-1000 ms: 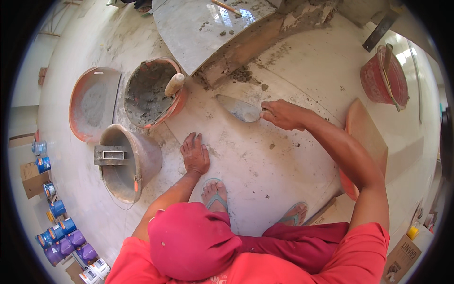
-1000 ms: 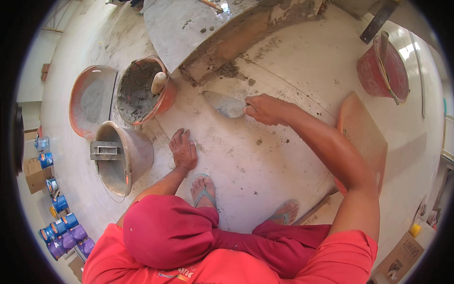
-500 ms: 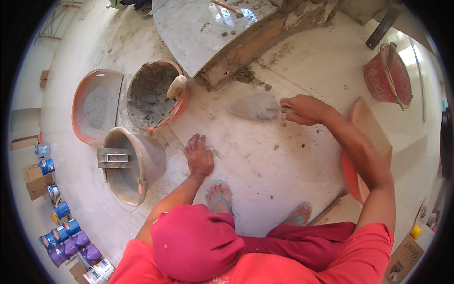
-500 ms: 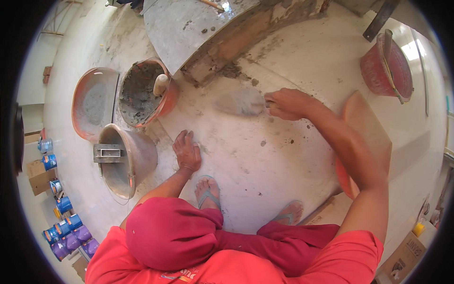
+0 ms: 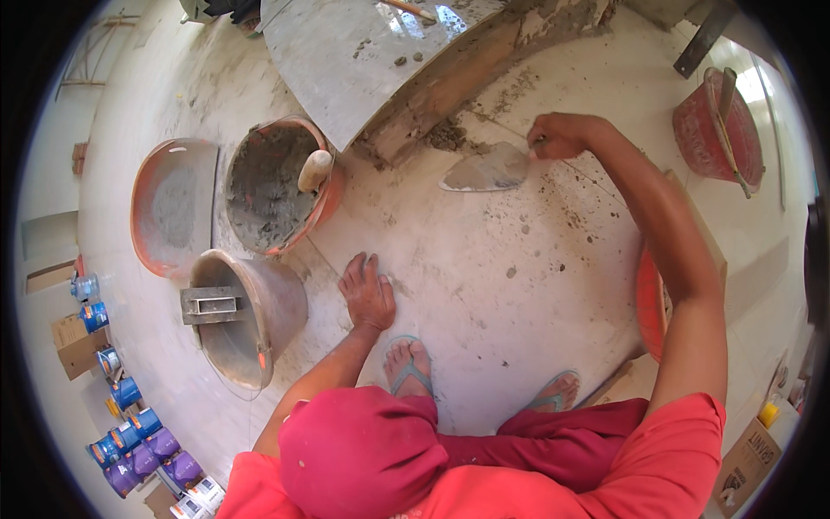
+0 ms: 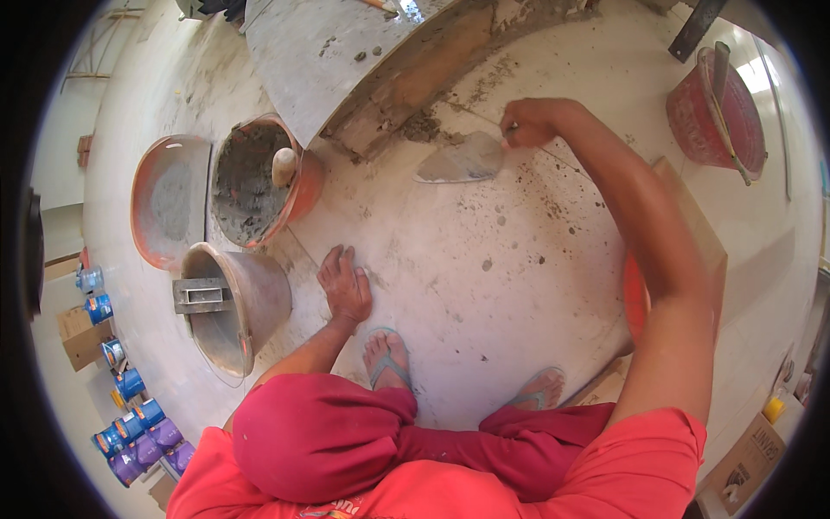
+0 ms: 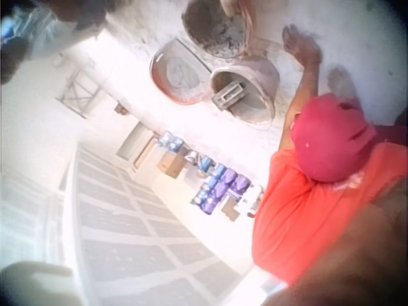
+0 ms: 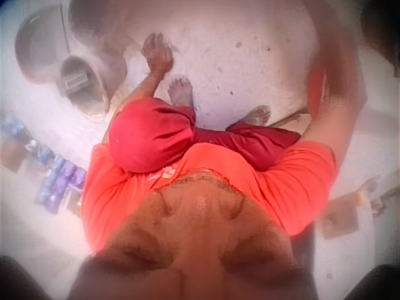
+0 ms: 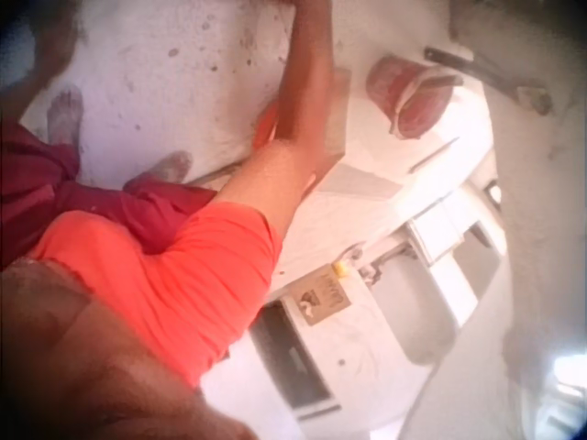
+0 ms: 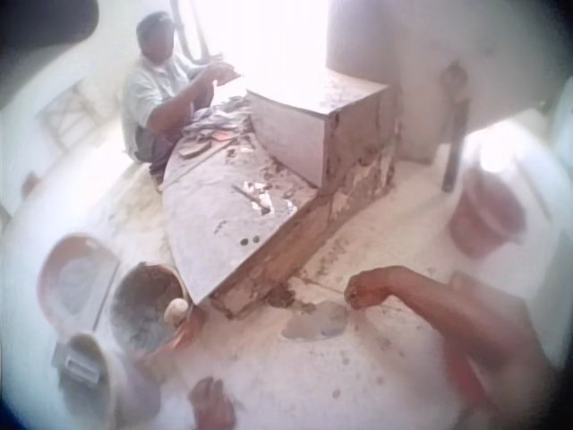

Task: The person uses a trowel to scrape and move wet mortar from the floor into a small orange bin and then applies mortar to the side of a masonry structure.

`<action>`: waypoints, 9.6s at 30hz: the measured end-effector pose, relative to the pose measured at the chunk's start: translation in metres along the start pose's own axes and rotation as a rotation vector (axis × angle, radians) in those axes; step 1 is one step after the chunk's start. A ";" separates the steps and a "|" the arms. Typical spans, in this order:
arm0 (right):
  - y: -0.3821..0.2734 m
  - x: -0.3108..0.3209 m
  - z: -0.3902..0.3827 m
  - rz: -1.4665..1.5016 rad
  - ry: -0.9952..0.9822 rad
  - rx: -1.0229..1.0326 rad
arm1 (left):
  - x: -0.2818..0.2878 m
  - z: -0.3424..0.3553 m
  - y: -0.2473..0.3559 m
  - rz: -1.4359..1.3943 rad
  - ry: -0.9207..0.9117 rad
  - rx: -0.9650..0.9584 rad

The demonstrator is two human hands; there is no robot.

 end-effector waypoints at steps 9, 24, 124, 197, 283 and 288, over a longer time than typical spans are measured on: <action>-0.033 0.042 0.079 -0.007 -0.082 -0.137 | -0.001 0.000 -0.001 -0.008 -0.009 -0.001; -0.039 0.053 0.038 -0.165 0.383 0.058 | -0.004 -0.002 -0.002 0.010 -0.029 0.006; 0.025 -0.110 -0.119 1.084 0.387 -0.404 | 0.005 -0.004 -0.002 -0.009 0.053 0.033; -0.019 -0.128 -0.166 0.282 0.250 -0.109 | 0.005 -0.003 0.006 0.022 0.053 -0.024; -0.217 -0.140 0.017 1.406 0.303 -0.355 | -0.002 -0.002 -0.001 -0.008 -0.045 0.057; -0.265 -0.132 0.022 1.607 0.323 -0.320 | -0.009 -0.009 -0.008 0.005 -0.054 0.075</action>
Point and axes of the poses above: each hand's wrist, its own z-axis towards the middle knuckle, its own x-axis out of the back of the hand, y = z × x, the point moved 7 cm from there along z, towards the middle knuckle, and after that the axes turned 14 degrees about -x, right-handed, at the moved point
